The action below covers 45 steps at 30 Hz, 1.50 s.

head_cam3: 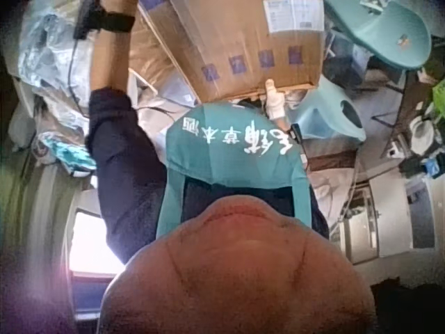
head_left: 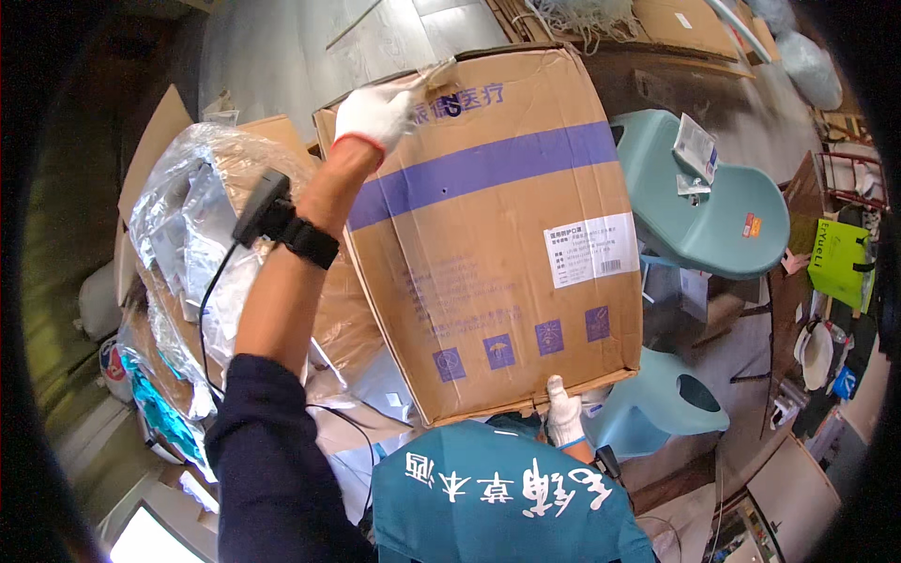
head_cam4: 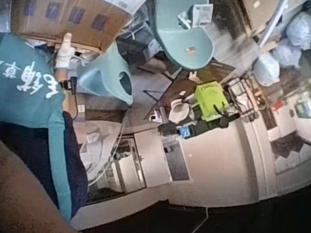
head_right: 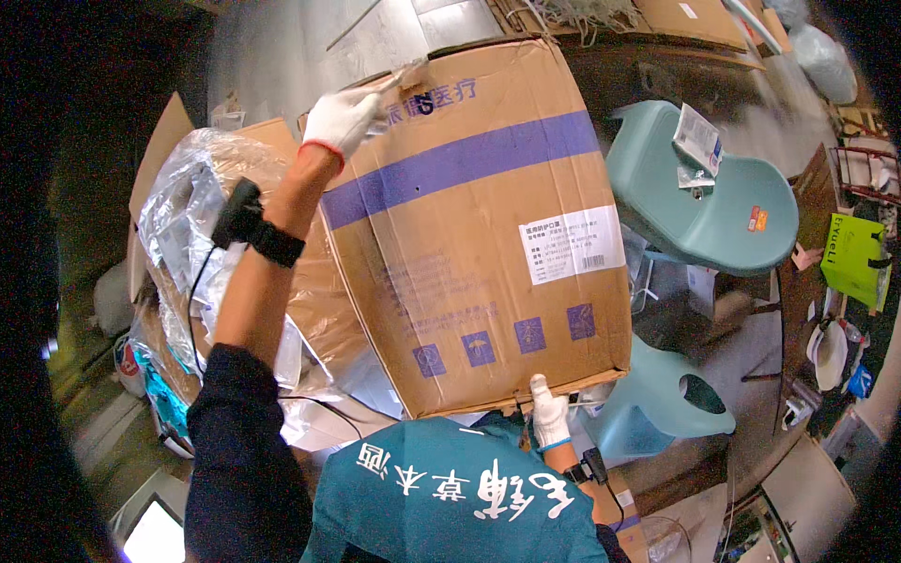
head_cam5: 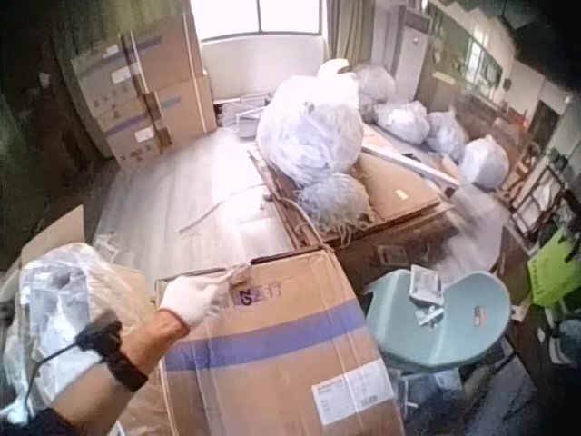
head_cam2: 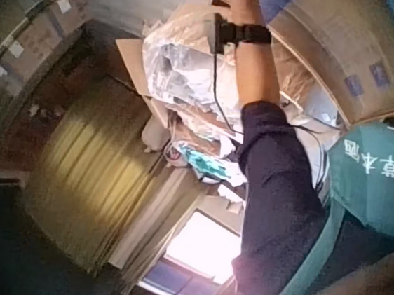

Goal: Unpacking large cardboard boxes containing face masks and other medical hygiene products.

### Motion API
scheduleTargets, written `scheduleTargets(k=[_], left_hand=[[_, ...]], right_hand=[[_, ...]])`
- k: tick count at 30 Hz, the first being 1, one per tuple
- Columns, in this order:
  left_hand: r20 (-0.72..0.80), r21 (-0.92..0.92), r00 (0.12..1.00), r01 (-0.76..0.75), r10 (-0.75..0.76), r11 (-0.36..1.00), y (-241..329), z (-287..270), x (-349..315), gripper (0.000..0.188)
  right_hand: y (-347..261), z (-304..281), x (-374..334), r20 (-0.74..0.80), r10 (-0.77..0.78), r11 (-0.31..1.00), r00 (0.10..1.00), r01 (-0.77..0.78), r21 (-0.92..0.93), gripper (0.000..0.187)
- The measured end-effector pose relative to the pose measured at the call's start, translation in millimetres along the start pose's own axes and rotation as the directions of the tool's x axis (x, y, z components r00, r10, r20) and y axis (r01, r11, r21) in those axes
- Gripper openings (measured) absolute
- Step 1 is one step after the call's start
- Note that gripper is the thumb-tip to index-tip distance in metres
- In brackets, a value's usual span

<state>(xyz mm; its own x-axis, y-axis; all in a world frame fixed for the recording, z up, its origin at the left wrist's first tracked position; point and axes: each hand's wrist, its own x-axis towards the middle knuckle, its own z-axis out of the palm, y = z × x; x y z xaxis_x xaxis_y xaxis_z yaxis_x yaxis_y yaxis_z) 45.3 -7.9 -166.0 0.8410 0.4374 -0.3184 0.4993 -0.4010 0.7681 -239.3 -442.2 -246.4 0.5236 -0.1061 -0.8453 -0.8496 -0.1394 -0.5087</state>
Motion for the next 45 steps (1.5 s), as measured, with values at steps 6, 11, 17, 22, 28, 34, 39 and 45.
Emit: scheduleTargets(k=[6,11,17,22,28,34,39,45], left_hand=[[-0.318,-0.517,0.938,-0.291,0.135,0.805,17,-14,-43,0.042],[-0.072,-0.546,0.987,0.079,-0.141,0.834,-35,11,16,0.041],[0.086,-0.58,0.995,0.092,-0.051,0.81,-37,26,59,0.026],[0.011,-0.209,1.0,0.021,-0.019,0.978,-13,26,62,0.031],[0.105,-0.435,0.992,-0.016,0.069,0.9,-19,19,57,0.023],[0.269,-0.531,0.962,0.191,-0.049,0.825,-29,25,69,0.025],[0.397,-0.664,0.892,0.441,-0.216,0.603,-29,28,95,0.012],[0.537,-0.766,0.708,0.637,-0.458,0.086,-1,33,83,0.011]], right_hand=[[0,-6,4,0.023,-0.083,0.996,0.996,0.084,-0.042,0.046],[-112,12,-49,0.597,0.284,0.806,0.75,0.15,-0.572,0.043],[-277,123,50,0.483,-0.874,-0.178,0.054,0.889,-0.423,0.037],[-361,200,149,0.623,-0.767,-0.419,0.15,0.618,-0.665,0.051],[-368,212,150,0.76,-0.567,-0.593,0.318,0.483,-0.644,0.06],[-379,224,141,0.737,-0.49,-0.608,0.465,0.424,-0.671,0.069],[-384,224,143,0.726,-0.476,-0.548,0.496,0.478,-0.686,0.069],[-388,224,142,0.728,-0.477,-0.522,0.492,0.508,-0.685,0.069]])
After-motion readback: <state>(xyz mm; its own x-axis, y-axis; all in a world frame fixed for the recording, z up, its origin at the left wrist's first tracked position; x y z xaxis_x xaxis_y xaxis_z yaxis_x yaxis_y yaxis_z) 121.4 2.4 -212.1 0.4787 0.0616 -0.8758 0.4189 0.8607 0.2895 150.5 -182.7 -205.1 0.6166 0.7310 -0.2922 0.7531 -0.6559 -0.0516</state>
